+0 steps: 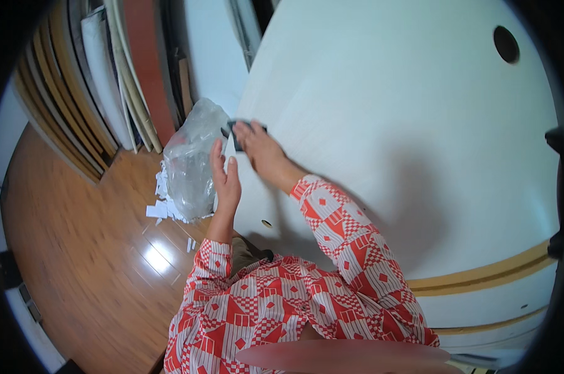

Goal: The person sands a large white wooden board with a dark sanding block. They move the block across the surface and along the edges, occasionally adjusting their grip and position to reach different areas.

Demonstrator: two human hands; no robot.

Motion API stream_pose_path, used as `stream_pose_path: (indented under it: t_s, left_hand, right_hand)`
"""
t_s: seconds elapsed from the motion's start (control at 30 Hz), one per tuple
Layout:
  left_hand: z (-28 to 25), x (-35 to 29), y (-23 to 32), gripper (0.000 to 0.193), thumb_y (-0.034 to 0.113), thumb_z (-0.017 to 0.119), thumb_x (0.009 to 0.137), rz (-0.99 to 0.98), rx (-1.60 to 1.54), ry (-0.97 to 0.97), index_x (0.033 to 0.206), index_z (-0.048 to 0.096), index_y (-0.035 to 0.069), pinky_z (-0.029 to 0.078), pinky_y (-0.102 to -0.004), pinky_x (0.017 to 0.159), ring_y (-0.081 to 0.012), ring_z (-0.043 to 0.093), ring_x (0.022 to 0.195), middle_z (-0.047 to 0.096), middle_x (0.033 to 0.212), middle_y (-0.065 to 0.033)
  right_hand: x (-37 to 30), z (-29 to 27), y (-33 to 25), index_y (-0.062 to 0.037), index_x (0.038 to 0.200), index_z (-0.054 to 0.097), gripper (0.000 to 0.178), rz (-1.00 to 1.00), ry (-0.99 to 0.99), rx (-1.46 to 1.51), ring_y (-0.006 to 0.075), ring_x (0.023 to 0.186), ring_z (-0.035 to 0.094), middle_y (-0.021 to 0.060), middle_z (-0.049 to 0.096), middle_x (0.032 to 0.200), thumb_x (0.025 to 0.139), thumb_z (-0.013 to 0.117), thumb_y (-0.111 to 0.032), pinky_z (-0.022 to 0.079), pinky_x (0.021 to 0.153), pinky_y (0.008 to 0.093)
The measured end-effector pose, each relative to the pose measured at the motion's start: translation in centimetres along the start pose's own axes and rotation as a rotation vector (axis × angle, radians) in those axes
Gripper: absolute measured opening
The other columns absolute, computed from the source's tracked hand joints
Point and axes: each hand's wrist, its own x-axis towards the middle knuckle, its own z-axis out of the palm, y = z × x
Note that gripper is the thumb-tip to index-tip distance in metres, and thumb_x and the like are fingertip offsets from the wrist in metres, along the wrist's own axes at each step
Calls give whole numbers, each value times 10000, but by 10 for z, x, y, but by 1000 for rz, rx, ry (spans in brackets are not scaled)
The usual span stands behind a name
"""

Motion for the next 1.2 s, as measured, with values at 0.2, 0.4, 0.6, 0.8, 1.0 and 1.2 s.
stream_pose_path:
  t_s: [0.2, 0.4, 0.6, 0.8, 1.0, 1.2]
  left_hand:
    - [18, -5, -6, 545, 94, 527, 1042, -18, 53, -121, 1566, 381, 53, 300, -416, 1203, -260, 356, 1492, 356, 1634, -123]
    - [49, 13, 32, 593, 111, 561, 1021, 445, 245, -186, 1577, 364, 52, 240, -444, 1239, -312, 318, 1520, 324, 1654, -154]
    - [65, 45, 79, 673, 159, 610, 974, 829, 305, -126, 1591, 354, 77, 155, -579, 1241, -455, 157, 1563, 253, 1680, -215]
    - [66, 60, 103, 668, 288, 617, 985, 1034, 545, -13, 1583, 396, 89, 92, -630, 1229, -459, 114, 1572, 226, 1689, -225]
    - [87, 54, 129, 656, 349, 638, 974, 1212, 685, -60, 1560, 449, 123, 45, -627, 1230, -456, 123, 1572, 267, 1677, -219]
    - [100, 43, 142, 651, 361, 664, 944, 1327, 775, -215, 1537, 494, 151, 38, -629, 1226, -438, 148, 1572, 287, 1674, -202]
  right_hand:
    - [-90, 47, -30, 18, 1514, 471, 571, 175, 168, 191, 246, 1571, 245, 131, 393, 1640, 984, 484, -194, 240, 1233, 469]
    - [-170, 2, 16, -102, 1458, 567, 513, 606, 432, 57, 263, 1522, 335, 83, 427, 1619, 956, 528, -201, 253, 1172, 539]
    - [-259, 4, 86, -115, 1479, 528, 538, 1062, 964, -110, 421, 1526, 275, 178, 388, 1619, 958, 550, -248, 136, 1198, 630]
    - [-272, 50, 123, -7, 1543, 394, 579, 1359, 1319, 78, 465, 1564, 136, 254, 218, 1682, 1028, 440, -267, 54, 1226, 596]
    - [-176, 75, 40, -117, 1347, 626, 492, 1031, 1059, 133, 483, 1426, 364, 211, 489, 1486, 868, 649, -224, 203, 1134, 716]
    - [-165, 57, 37, -181, 1361, 657, 446, 996, 1190, 156, 375, 1507, 326, 123, 491, 1551, 916, 628, -197, 129, 1233, 608]
